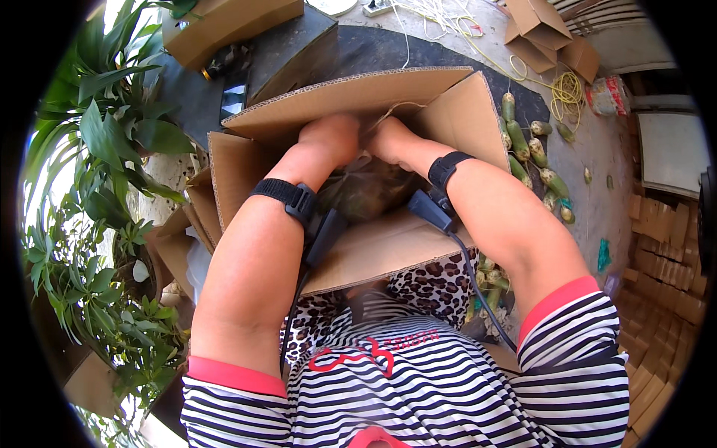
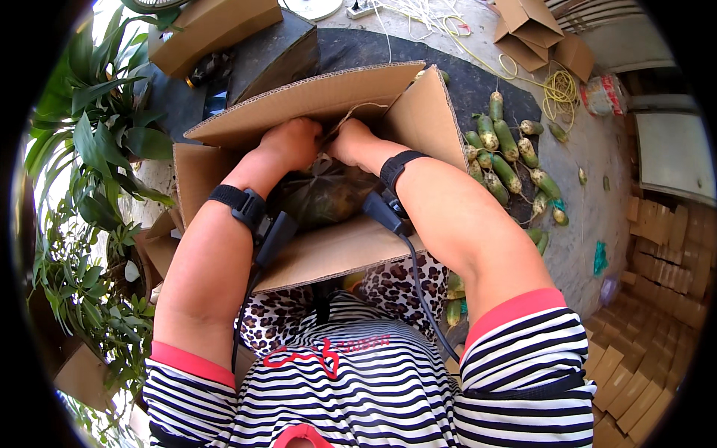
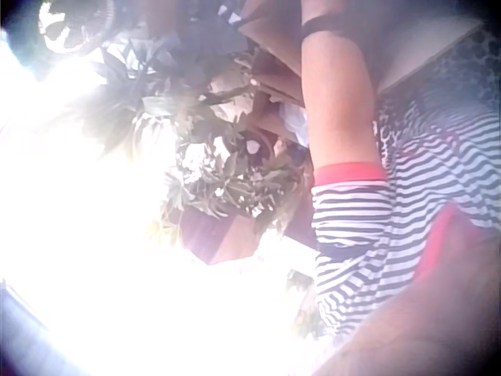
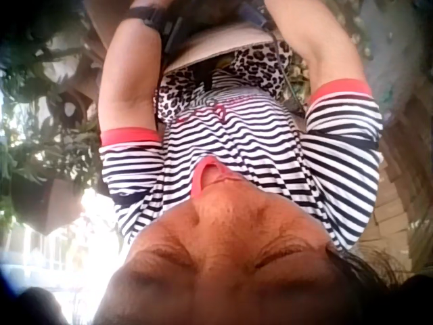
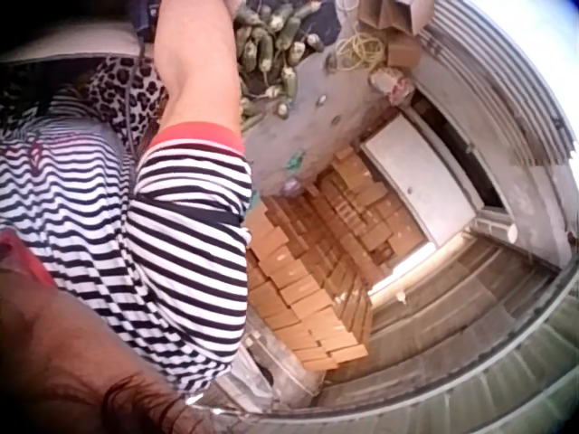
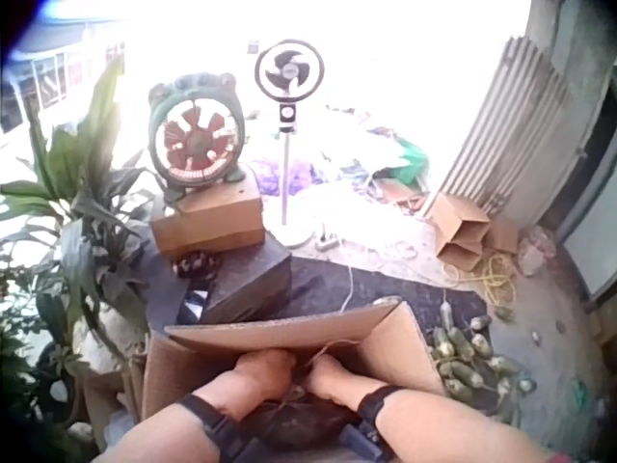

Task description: The person sits on the floor and packs green vegetables into a plastic bag. They then place the bag into a cardboard box and tie the box shut with a string.

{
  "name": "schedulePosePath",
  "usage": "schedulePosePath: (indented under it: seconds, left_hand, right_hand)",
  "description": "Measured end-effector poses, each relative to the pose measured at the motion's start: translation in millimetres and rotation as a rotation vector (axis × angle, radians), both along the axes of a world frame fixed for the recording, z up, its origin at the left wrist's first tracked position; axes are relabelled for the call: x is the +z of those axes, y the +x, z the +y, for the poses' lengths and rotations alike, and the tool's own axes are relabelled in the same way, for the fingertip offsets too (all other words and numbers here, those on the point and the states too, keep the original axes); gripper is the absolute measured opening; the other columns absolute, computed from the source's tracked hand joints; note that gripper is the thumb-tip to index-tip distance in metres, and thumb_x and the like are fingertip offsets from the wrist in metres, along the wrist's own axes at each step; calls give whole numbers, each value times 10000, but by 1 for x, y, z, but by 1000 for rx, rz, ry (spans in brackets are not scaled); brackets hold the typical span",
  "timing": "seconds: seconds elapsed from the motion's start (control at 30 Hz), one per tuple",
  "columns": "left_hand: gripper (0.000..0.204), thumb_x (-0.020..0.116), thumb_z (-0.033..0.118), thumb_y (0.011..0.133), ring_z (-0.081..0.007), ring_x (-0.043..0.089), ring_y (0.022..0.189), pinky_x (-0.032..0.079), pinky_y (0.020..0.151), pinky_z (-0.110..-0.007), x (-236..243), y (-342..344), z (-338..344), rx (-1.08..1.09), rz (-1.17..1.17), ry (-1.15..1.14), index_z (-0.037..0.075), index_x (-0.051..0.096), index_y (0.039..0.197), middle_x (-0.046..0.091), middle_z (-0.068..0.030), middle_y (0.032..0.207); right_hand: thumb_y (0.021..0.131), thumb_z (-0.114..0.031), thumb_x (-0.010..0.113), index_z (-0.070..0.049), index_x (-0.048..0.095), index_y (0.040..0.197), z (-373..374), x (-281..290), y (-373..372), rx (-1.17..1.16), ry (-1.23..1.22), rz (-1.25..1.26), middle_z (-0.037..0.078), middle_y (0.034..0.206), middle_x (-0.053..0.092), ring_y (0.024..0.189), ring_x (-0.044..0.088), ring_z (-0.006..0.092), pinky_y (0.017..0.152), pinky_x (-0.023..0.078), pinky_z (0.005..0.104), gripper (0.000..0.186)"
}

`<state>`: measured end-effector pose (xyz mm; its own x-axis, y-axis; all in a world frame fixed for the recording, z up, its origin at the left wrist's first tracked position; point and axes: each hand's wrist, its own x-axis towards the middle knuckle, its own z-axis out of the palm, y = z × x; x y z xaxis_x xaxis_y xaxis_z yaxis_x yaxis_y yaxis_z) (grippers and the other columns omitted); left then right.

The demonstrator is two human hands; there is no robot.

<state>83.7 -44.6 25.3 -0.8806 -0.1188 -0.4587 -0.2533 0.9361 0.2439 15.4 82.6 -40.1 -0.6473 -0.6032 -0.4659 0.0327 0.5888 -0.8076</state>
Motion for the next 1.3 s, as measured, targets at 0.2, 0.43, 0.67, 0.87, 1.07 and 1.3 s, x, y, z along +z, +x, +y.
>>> schedulePosePath:
  seconds: [0.2,0.43,0.67,0.87,1.07,1.3]
  left_hand:
    - [235,593,153,832,-349,612,1068,501,899,-436,-4,-2,3,-1,13,3,121,664,1054,648,-153,1141]
    - [261,604,139,831,-330,639,1045,522,864,-441,-7,5,13,26,89,-83,113,618,1090,669,-158,1090]
    - [273,608,122,821,-337,644,1035,524,863,-441,-1,5,21,18,58,-95,106,610,1094,676,-163,1066]
    - [298,615,126,804,-336,617,1086,512,883,-444,0,3,14,43,-11,-104,116,620,1102,652,-161,1130]
    - [272,612,122,803,-342,603,1089,494,913,-439,-5,9,-9,-47,79,-20,112,640,1074,646,-159,1128]
    - [261,575,118,836,-338,594,1108,491,920,-434,2,6,-6,-33,26,17,129,642,1089,644,-145,1142]
  right_hand:
    - [759,-274,749,-31,703,1038,1,8,-4,74,132,184,198,1029,689,949,673,319,840,516,378,374]
    - [781,-252,673,-12,703,1010,-10,9,0,155,306,259,232,1062,666,1026,643,355,872,507,400,333]
    - [748,-120,646,16,680,1044,-2,-11,-1,39,103,75,237,1078,665,1038,639,350,857,504,385,327]
    - [757,-75,610,41,659,1104,3,-23,-9,148,210,127,242,1138,645,1104,615,354,901,492,381,369]
    - [782,-163,668,-81,666,1131,-20,-27,-6,451,341,156,141,1009,693,870,669,260,766,521,362,358]
    - [856,-201,595,-73,705,1053,-27,7,9,295,469,227,139,1015,705,943,689,257,781,540,358,260]
